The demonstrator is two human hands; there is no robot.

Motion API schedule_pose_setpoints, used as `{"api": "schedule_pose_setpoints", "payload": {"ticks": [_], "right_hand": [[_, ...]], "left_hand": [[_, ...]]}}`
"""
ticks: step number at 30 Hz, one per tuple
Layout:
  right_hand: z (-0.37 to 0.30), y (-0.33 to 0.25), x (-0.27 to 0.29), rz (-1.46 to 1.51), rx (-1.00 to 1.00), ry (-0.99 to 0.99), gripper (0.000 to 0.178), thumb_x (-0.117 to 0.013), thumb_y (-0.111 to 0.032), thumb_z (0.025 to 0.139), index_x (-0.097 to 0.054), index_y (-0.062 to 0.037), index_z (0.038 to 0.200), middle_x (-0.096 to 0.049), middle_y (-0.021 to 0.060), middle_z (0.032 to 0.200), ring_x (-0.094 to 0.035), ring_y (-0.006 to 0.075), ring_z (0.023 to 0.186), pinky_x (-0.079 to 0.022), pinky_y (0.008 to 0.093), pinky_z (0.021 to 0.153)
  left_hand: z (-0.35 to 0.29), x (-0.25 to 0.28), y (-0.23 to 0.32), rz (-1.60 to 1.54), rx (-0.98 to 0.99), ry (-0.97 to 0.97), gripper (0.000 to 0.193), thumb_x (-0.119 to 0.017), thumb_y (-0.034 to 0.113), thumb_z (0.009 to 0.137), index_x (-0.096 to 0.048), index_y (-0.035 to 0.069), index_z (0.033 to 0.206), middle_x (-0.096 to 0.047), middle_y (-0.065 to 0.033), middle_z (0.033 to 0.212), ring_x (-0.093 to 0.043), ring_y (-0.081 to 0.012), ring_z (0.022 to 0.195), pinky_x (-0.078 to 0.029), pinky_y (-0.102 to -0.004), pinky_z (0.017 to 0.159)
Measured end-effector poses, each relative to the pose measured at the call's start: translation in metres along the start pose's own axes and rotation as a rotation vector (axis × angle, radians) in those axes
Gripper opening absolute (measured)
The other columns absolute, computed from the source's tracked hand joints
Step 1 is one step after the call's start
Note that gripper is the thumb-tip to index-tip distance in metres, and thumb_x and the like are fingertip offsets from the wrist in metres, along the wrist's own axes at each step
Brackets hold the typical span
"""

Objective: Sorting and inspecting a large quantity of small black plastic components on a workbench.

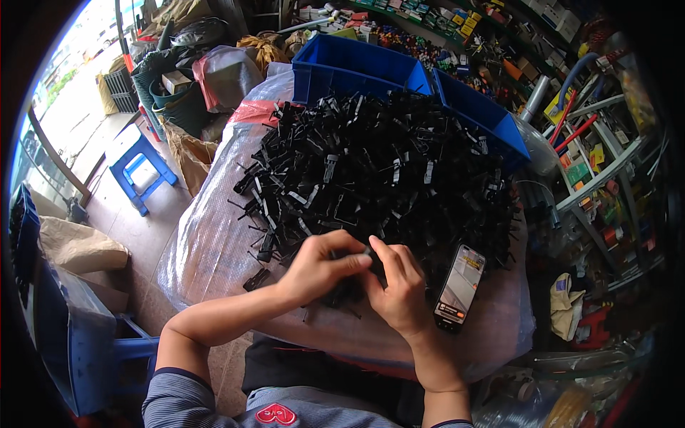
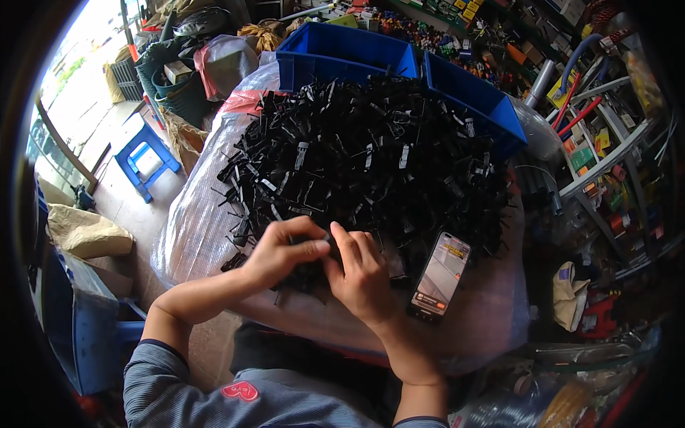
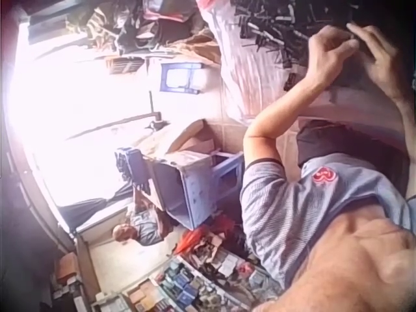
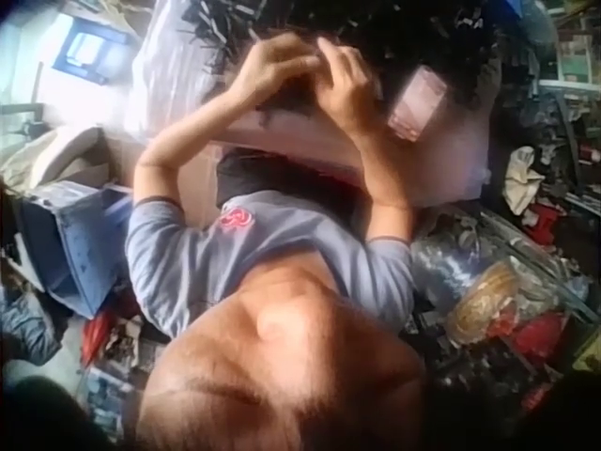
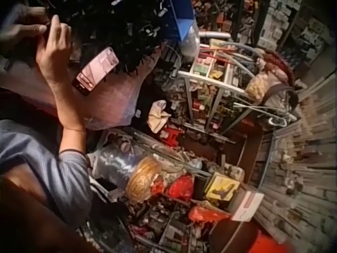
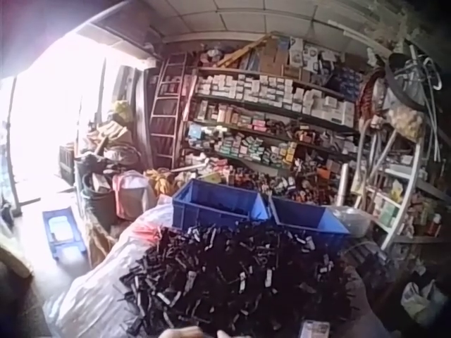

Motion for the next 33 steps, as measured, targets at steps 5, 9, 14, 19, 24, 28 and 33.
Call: {"api": "schedule_pose_setpoints", "payload": {"ticks": [5,9,14,19,24,28,33], "right_hand": [[0.000,0.008,-0.006,0.085,-0.027,0.000,0.034,-0.063,0.003,0.068,-0.058,0.0007,0.101,-0.059,0.0127,0.081,-0.060,0.0282,0.073,-0.048,0.0342,0.062],[0.001,0.006,-0.009,-0.013,-0.024,-0.015,0.034,-0.064,-0.001,0.069,-0.056,0.0000,0.102,-0.058,0.0120,0.082,-0.059,0.0289,0.075,-0.048,0.0357,0.064],[0.018,0.022,-0.005,-0.287,-0.130,-0.102,0.053,-0.068,-0.017,0.075,-0.048,-0.0033,0.122,-0.051,0.0128,0.114,-0.049,0.0314,0.102,-0.040,0.0396,0.087],[0.006,0.066,-0.009,-0.294,-0.160,0.009,0.035,-0.068,-0.008,0.074,-0.057,-0.0041,0.108,-0.053,0.0103,0.100,-0.052,0.0286,0.091,-0.043,0.0372,0.079],[0.005,0.069,-0.003,-0.161,-0.220,0.024,0.029,-0.066,0.001,0.072,-0.059,-0.0030,0.100,-0.053,0.0096,0.089,-0.055,0.0237,0.078,-0.046,0.0313,0.068],[0.009,0.066,0.014,0.058,-0.415,0.127,0.009,-0.065,-0.001,0.074,-0.060,-0.0020,0.082,-0.057,0.0085,0.086,-0.054,0.0267,0.083,-0.045,0.0343,0.071],[0.002,0.066,0.002,-0.137,-0.214,-0.030,0.027,-0.068,-0.003,0.073,-0.059,-0.0019,0.098,-0.056,0.0105,0.094,-0.053,0.0285,0.090,-0.044,0.0358,0.079]], "left_hand": [[-0.004,-0.008,0.000,0.412,-0.304,0.043,0.019,-0.069,0.013,0.077,-0.062,-0.001,0.088,-0.053,-0.0085,0.078,-0.053,-0.0200,0.070,-0.044,-0.0295,0.063],[-0.003,-0.007,-0.002,0.467,-0.408,0.083,0.020,-0.069,0.012,0.076,-0.061,-0.001,0.090,-0.053,-0.0086,0.080,-0.053,-0.0207,0.073,-0.044,-0.0300,0.064],[0.009,0.014,0.004,-0.135,-0.066,0.159,0.015,-0.061,0.013,0.084,-0.055,0.002,0.091,-0.056,-0.0079,0.107,-0.054,-0.0164,0.096,-0.046,-0.0292,0.078],[0.016,0.023,0.006,-0.580,0.188,0.168,0.007,-0.053,0.009,0.083,-0.047,0.008,0.088,-0.061,-0.0103,0.091,-0.063,-0.0239,0.084,-0.049,-0.0344,0.077],[0.017,0.022,0.007,-0.737,0.366,-0.016,0.020,-0.055,0.008,0.081,-0.050,0.008,0.100,-0.056,-0.0060,0.078,-0.061,-0.0199,0.069,-0.051,-0.0336,0.064],[0.017,0.017,0.000,-0.683,0.299,-0.127,0.022,-0.060,0.000,0.076,-0.053,0.005,0.097,-0.053,-0.0029,0.074,-0.054,-0.0136,0.060,-0.045,-0.0266,0.053],[0.015,0.015,0.001,-0.581,0.274,-0.056,0.024,-0.063,-0.006,0.071,-0.054,0.003,0.090,-0.052,-0.0026,0.066,-0.051,-0.0117,0.055,-0.040,-0.0245,0.049]]}}
Point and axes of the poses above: each hand's wrist, its own z-axis towards the middle knuckle, its own x-axis out of the back of the hand, y = z × x, the point moved 1 cm from there along z, towards the middle knuckle
